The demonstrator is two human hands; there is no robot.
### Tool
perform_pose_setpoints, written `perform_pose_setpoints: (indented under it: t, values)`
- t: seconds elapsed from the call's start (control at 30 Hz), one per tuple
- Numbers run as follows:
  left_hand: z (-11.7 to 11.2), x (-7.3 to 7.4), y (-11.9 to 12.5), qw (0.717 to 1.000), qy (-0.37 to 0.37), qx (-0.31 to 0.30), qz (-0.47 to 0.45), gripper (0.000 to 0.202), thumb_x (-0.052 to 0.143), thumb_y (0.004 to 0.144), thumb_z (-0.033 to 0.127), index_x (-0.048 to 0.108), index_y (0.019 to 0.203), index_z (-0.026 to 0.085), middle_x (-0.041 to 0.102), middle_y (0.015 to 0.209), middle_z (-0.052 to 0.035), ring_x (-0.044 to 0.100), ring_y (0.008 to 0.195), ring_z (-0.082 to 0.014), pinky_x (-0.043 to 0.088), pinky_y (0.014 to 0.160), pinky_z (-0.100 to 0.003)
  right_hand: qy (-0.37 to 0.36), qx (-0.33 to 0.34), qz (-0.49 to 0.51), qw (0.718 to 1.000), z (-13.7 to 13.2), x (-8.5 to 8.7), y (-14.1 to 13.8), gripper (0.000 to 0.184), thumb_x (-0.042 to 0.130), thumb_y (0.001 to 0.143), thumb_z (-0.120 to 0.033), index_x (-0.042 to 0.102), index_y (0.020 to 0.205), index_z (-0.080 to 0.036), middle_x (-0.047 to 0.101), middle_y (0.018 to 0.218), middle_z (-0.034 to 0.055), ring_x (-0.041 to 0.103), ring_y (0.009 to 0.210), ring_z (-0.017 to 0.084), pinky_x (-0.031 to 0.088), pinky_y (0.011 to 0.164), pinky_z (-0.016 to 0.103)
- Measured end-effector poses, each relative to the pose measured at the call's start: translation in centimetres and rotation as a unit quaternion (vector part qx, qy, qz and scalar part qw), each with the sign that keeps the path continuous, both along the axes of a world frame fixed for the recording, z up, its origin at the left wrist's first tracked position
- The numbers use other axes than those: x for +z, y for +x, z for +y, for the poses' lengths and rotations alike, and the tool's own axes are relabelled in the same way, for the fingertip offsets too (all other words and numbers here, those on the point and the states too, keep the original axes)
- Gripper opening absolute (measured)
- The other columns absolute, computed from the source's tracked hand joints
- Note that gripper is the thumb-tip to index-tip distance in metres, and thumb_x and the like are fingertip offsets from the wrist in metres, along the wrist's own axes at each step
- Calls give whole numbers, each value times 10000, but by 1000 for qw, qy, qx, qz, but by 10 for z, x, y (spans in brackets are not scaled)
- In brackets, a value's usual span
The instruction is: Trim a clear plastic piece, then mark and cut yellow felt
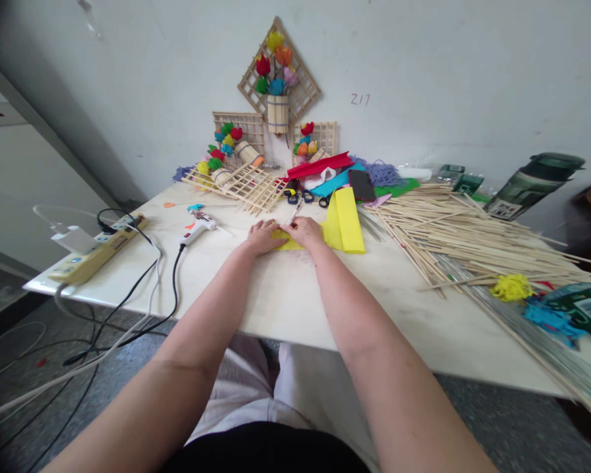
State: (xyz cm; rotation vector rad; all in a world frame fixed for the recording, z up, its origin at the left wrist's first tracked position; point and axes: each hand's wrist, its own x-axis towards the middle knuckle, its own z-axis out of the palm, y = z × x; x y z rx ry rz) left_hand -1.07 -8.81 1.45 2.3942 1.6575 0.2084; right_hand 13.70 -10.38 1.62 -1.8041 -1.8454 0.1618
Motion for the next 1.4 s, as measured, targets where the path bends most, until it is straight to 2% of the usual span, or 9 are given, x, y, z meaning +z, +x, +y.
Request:
perform_pose_setpoints:
  t: [0.23,0.63,0.9,1.13,1.23,1.4]
  values:
    - [0,0,0,1000,5,-2,-5,622,456,728,616,435,1281,332,285,1463,2,169,1356,-287,134,1094,-458,0,-3,-5,1000,0,0,-1,377,523,778,-520,714,903,-220,705,941,72,633,875,203,437,698,255]
    - [-1,1,-1,1000,2,-3,-18,574,479,724,604,464,1252,380,303,1452,19,178,1353,-288,138,1086,-469,-4,-3,-4,1000,1,1,1,375,511,792,-490,699,924,-194,704,917,84,633,854,215,439,690,265]
    - [0,-1,-1,999,14,-5,-33,550,502,710,597,509,1215,377,340,1431,13,214,1336,-310,155,1077,-485,39,-36,106,993,8,-8,7,297,477,814,-400,674,898,-195,701,821,61,638,789,179,450,681,249]
    - [0,-3,-1,998,40,-10,-40,586,513,711,573,482,1245,333,405,1392,12,279,1302,-305,206,1068,-461,33,-44,166,985,9,-9,10,278,461,761,-224,619,984,-276,672,726,-20,624,713,158,467,678,268]
    - [0,-3,-1,998,41,-5,-40,622,516,715,572,440,1285,335,391,1405,12,274,1305,-302,207,1066,-466,29,-54,165,984,7,-10,10,272,478,726,-202,624,939,-283,658,757,-22,609,718,159,468,677,274]
    - [-2,-2,0,998,46,6,-42,651,509,720,586,421,1310,325,405,1399,-6,284,1301,-300,198,1056,-514,36,-35,113,992,3,-6,10,251,512,714,-256,627,937,-260,650,832,3,586,784,182,456,726,303]
